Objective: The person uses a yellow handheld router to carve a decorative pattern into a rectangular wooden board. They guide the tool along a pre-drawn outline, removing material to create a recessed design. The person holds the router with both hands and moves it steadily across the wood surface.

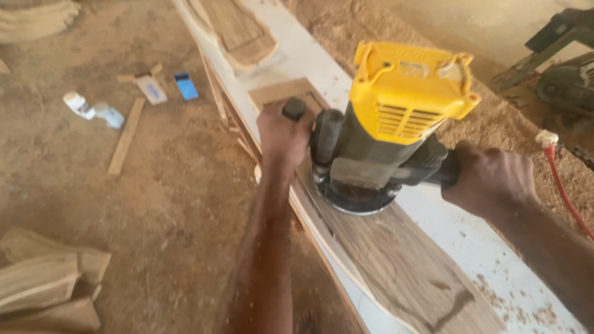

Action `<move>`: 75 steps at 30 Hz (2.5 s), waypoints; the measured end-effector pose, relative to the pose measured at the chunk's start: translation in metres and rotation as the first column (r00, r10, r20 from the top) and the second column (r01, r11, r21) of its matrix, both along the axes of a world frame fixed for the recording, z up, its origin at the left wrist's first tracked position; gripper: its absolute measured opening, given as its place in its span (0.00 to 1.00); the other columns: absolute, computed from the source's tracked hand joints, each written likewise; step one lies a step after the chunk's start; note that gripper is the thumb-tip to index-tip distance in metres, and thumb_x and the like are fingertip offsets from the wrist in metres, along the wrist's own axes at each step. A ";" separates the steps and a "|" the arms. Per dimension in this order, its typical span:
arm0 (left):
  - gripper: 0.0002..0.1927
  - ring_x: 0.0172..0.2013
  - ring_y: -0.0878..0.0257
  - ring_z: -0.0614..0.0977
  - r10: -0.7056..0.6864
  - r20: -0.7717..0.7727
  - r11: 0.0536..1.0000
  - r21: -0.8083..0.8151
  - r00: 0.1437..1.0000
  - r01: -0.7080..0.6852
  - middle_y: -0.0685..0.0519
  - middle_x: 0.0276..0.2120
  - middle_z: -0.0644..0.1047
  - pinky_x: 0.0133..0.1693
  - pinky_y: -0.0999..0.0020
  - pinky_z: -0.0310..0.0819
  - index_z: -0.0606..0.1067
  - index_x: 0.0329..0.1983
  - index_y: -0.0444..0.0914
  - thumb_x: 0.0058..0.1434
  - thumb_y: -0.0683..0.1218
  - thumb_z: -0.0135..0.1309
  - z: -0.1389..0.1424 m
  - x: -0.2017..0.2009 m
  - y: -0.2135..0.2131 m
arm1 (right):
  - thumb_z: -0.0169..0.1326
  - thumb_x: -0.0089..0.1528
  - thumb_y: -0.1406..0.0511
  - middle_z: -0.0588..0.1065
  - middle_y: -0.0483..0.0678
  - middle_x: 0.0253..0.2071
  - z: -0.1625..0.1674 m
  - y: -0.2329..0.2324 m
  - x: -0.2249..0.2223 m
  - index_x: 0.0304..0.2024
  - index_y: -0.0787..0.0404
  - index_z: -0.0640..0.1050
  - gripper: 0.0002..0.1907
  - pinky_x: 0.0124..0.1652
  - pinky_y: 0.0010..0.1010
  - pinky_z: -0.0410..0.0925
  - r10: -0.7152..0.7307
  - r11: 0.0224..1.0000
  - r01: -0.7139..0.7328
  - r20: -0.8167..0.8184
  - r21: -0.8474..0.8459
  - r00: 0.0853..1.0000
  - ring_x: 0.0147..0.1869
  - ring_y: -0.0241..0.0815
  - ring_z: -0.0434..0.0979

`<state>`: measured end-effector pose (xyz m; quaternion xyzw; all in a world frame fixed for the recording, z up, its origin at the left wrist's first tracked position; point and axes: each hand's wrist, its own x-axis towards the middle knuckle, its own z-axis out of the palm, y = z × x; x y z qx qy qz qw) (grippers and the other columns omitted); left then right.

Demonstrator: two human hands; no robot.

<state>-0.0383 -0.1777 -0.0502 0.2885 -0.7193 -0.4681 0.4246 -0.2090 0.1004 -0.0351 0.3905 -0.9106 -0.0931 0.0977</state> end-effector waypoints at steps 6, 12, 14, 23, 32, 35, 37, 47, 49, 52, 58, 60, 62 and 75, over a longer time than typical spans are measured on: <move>0.08 0.23 0.56 0.80 -0.011 0.051 0.999 0.034 0.999 0.009 0.47 0.21 0.78 0.29 0.61 0.74 0.77 0.27 0.34 0.53 0.45 0.58 -0.001 0.000 0.029 | 0.54 0.61 0.59 0.74 0.44 0.23 0.002 0.031 0.003 0.36 0.53 0.77 0.06 0.17 0.32 0.69 -0.137 0.983 0.124 0.088 0.139 0.987 0.19 0.38 0.75; 0.08 0.20 0.58 0.78 -0.064 0.109 0.997 0.059 0.992 0.058 0.48 0.18 0.78 0.27 0.62 0.71 0.77 0.25 0.33 0.53 0.44 0.58 -0.003 -0.009 0.017 | 0.51 0.67 0.56 0.73 0.43 0.22 -0.003 0.025 0.000 0.35 0.53 0.78 0.11 0.18 0.31 0.66 -0.056 0.997 0.055 0.005 0.049 0.998 0.21 0.37 0.72; 0.07 0.18 0.60 0.76 -0.082 0.125 0.995 0.073 0.989 0.073 0.50 0.17 0.77 0.24 0.63 0.68 0.77 0.23 0.34 0.53 0.43 0.57 -0.007 -0.012 0.005 | 0.51 0.66 0.56 0.73 0.43 0.22 -0.005 0.018 0.003 0.36 0.53 0.79 0.11 0.18 0.31 0.66 -0.062 0.996 0.061 0.012 0.072 0.998 0.20 0.37 0.72; 0.10 0.17 0.63 0.73 -0.068 0.055 0.994 0.088 0.996 0.063 0.54 0.15 0.74 0.21 0.64 0.66 0.73 0.18 0.36 0.53 0.42 0.55 -0.018 -0.010 -0.036 | 0.54 0.61 0.55 0.77 0.45 0.26 0.003 -0.027 0.006 0.40 0.51 0.79 0.11 0.23 0.35 0.70 -0.152 0.980 0.139 0.084 0.142 0.985 0.23 0.40 0.78; 0.12 0.19 0.60 0.72 0.037 0.063 0.999 -0.029 0.997 -0.035 0.50 0.14 0.73 0.26 0.61 0.68 0.71 0.19 0.32 0.53 0.44 0.56 -0.009 -0.008 -0.059 | 0.56 0.60 0.59 0.77 0.44 0.26 -0.003 -0.061 -0.010 0.40 0.53 0.79 0.09 0.25 0.36 0.71 0.030 1.000 -0.030 -0.013 0.002 0.999 0.24 0.39 0.77; 0.13 0.19 0.60 0.71 0.046 0.057 0.999 -0.024 0.997 -0.045 0.49 0.14 0.71 0.26 0.60 0.68 0.70 0.19 0.31 0.54 0.44 0.55 -0.012 -0.010 -0.066 | 0.56 0.62 0.59 0.77 0.43 0.26 -0.010 -0.068 -0.017 0.40 0.53 0.79 0.08 0.24 0.34 0.72 0.015 0.999 -0.015 -0.002 0.047 1.000 0.22 0.37 0.76; 0.12 0.19 0.61 0.71 0.035 0.052 0.999 -0.017 0.998 -0.034 0.49 0.14 0.72 0.26 0.61 0.68 0.71 0.19 0.31 0.53 0.43 0.55 -0.014 -0.011 -0.069 | 0.55 0.64 0.57 0.76 0.44 0.26 -0.012 -0.068 -0.021 0.41 0.53 0.79 0.09 0.23 0.34 0.72 -0.006 0.997 0.005 0.010 0.073 1.000 0.21 0.37 0.75; 0.10 0.19 0.61 0.73 0.038 0.054 0.999 -0.002 0.998 -0.038 0.51 0.15 0.74 0.25 0.63 0.69 0.74 0.21 0.33 0.53 0.44 0.56 -0.011 -0.009 -0.048 | 0.56 0.62 0.59 0.77 0.44 0.26 -0.005 -0.049 -0.012 0.41 0.52 0.79 0.08 0.23 0.34 0.71 -0.085 0.992 0.076 0.092 0.098 0.992 0.22 0.37 0.75; 0.10 0.19 0.62 0.75 0.005 0.105 1.000 0.022 0.994 -0.008 0.52 0.15 0.75 0.25 0.63 0.69 0.74 0.19 0.34 0.54 0.44 0.55 -0.009 -0.010 -0.043 | 0.54 0.64 0.58 0.76 0.44 0.28 -0.003 -0.044 -0.010 0.43 0.53 0.79 0.09 0.23 0.32 0.71 -0.054 0.993 0.049 0.042 0.106 0.998 0.22 0.36 0.75; 0.10 0.18 0.62 0.75 0.015 0.097 1.000 0.005 0.995 -0.015 0.52 0.15 0.75 0.25 0.63 0.70 0.73 0.19 0.35 0.53 0.44 0.55 -0.008 -0.010 -0.037 | 0.57 0.60 0.59 0.79 0.44 0.26 -0.002 -0.036 -0.009 0.40 0.51 0.79 0.08 0.22 0.33 0.70 -0.100 0.993 0.093 0.096 0.077 0.990 0.21 0.37 0.75; 0.10 0.18 0.63 0.74 -0.019 0.109 0.998 0.057 0.994 0.013 0.53 0.15 0.74 0.24 0.64 0.69 0.73 0.19 0.37 0.54 0.44 0.54 -0.008 -0.012 -0.023 | 0.56 0.63 0.56 0.78 0.45 0.25 0.000 -0.022 -0.006 0.41 0.53 0.78 0.10 0.20 0.34 0.71 -0.148 0.981 0.137 0.079 0.137 0.986 0.21 0.37 0.77; 0.09 0.18 0.63 0.74 -0.024 0.099 0.998 0.051 0.995 0.019 0.53 0.15 0.74 0.24 0.64 0.69 0.73 0.19 0.36 0.54 0.43 0.54 -0.006 -0.012 -0.020 | 0.56 0.63 0.55 0.77 0.45 0.25 0.000 -0.018 -0.006 0.41 0.52 0.79 0.10 0.20 0.34 0.70 -0.139 0.981 0.129 0.064 0.142 0.988 0.20 0.37 0.77; 0.09 0.18 0.63 0.75 -0.031 0.108 0.998 0.052 0.994 0.026 0.53 0.15 0.75 0.24 0.64 0.69 0.74 0.20 0.36 0.54 0.44 0.54 -0.006 -0.011 -0.015 | 0.55 0.64 0.55 0.76 0.44 0.25 -0.001 -0.010 -0.002 0.40 0.52 0.79 0.10 0.20 0.34 0.69 -0.109 0.988 0.103 0.046 0.117 0.993 0.21 0.37 0.75; 0.09 0.17 0.64 0.74 -0.089 0.068 0.995 0.057 0.994 0.086 0.54 0.15 0.75 0.22 0.64 0.68 0.75 0.18 0.37 0.53 0.43 0.55 -0.016 -0.034 -0.041 | 0.55 0.63 0.55 0.74 0.45 0.23 -0.007 -0.026 -0.012 0.40 0.53 0.80 0.11 0.21 0.33 0.68 -0.123 0.987 0.122 0.003 0.109 0.992 0.20 0.37 0.74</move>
